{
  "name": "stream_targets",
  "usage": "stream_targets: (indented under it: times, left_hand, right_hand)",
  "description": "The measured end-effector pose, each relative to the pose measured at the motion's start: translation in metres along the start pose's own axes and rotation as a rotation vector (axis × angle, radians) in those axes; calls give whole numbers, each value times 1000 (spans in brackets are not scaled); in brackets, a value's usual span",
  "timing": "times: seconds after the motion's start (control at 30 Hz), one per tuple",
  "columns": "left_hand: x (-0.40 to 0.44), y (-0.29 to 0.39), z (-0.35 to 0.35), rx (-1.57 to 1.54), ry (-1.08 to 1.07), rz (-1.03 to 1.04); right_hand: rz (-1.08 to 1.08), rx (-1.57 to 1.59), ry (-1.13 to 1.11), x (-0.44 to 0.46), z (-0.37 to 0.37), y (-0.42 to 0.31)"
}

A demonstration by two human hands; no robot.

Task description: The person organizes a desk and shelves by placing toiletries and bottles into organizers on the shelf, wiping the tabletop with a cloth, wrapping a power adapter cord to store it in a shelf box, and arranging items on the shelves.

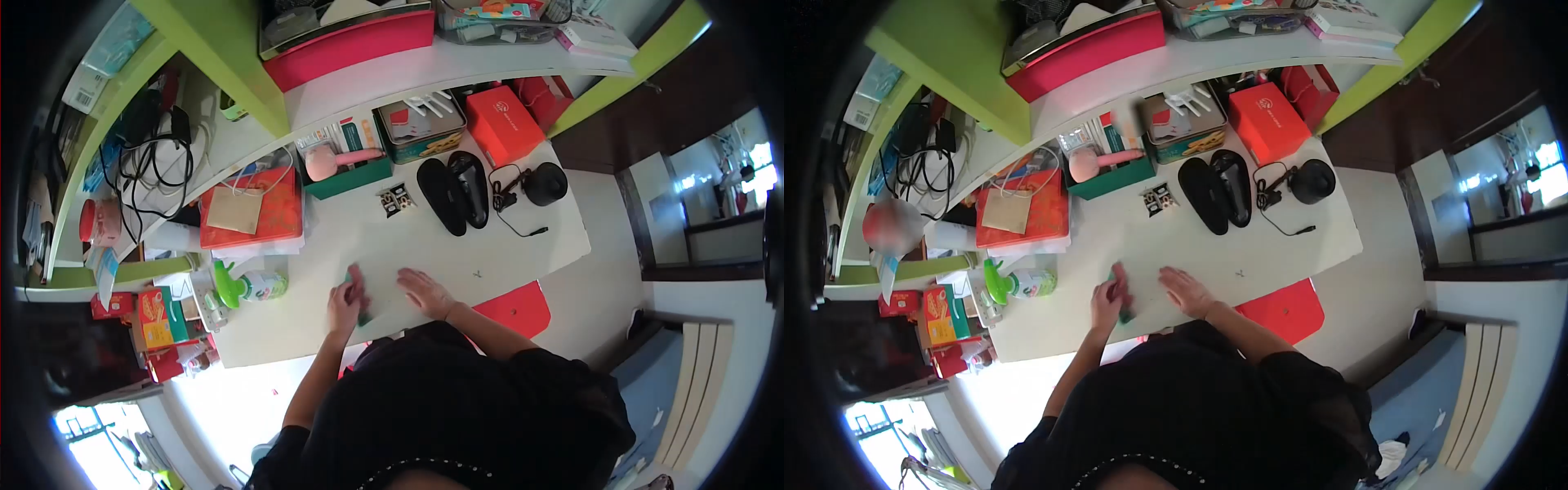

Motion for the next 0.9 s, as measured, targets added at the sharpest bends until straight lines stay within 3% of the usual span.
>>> stream_targets:
  times: [0.07, 0.13, 0.17, 0.2, 0.27, 0.3, 0.33, 0.37, 0.47, 0.53, 0.63, 0.8, 0.87, 0.9]
  left_hand:
    - [13, 44, 18, -850, -259, -227]
    - [22, 57, 53, -1313, -453, -239]
    - [21, 73, 58, -1373, -461, -212]
    - [26, 71, 76, -1405, -602, -9]
    - [8, 80, 71, -1279, -388, -219]
    - [6, 53, 104, -1044, -301, -181]
    - [5, 60, 90, -504, -142, -240]
    - [-12, 82, 44, -205, -66, -186]
    - [-47, 63, 13, 357, -43, 126]
    - [-79, 31, 14, 454, -144, 52]
    - [-131, 2, 4, 538, -27, 11]
    - [-213, -32, 1, 548, -185, -170]
    - [-260, -57, 18, 354, -107, -241]
    - [-284, -72, 25, 256, -88, -263]
  right_hand:
    - [117, 180, 137, -1, -12, -1]
    - [144, 56, 132, 10, -28, -14]
    - [118, -1, 117, 21, -33, -15]
    - [-20, 4, 88, 26, -26, -4]
    - [-17, -169, -84, 31, -28, -14]
    - [-89, -280, -67, 23, -18, 0]
    - [-130, -298, -104, 16, -20, 12]
    - [-148, -321, -133, 11, -22, 18]
    - [-118, -251, -130, -4, -42, 10]
    - [-164, -251, -46, -23, -56, 15]
    - [-112, -275, 42, -57, -72, 22]
    - [-18, -282, 227, -86, -71, 19]
    - [126, -386, 272, -96, -55, 22]
    - [138, -202, 284, -91, -46, -8]
Point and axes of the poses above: each hand's wrist, its own x-axis towards the middle knuckle, its own z-axis out of the palm, y = z × x, the point moved 2 cm from there along x, towards the middle knuckle, and after that the axes turned 15 degrees about x, right-handed, at the moved point
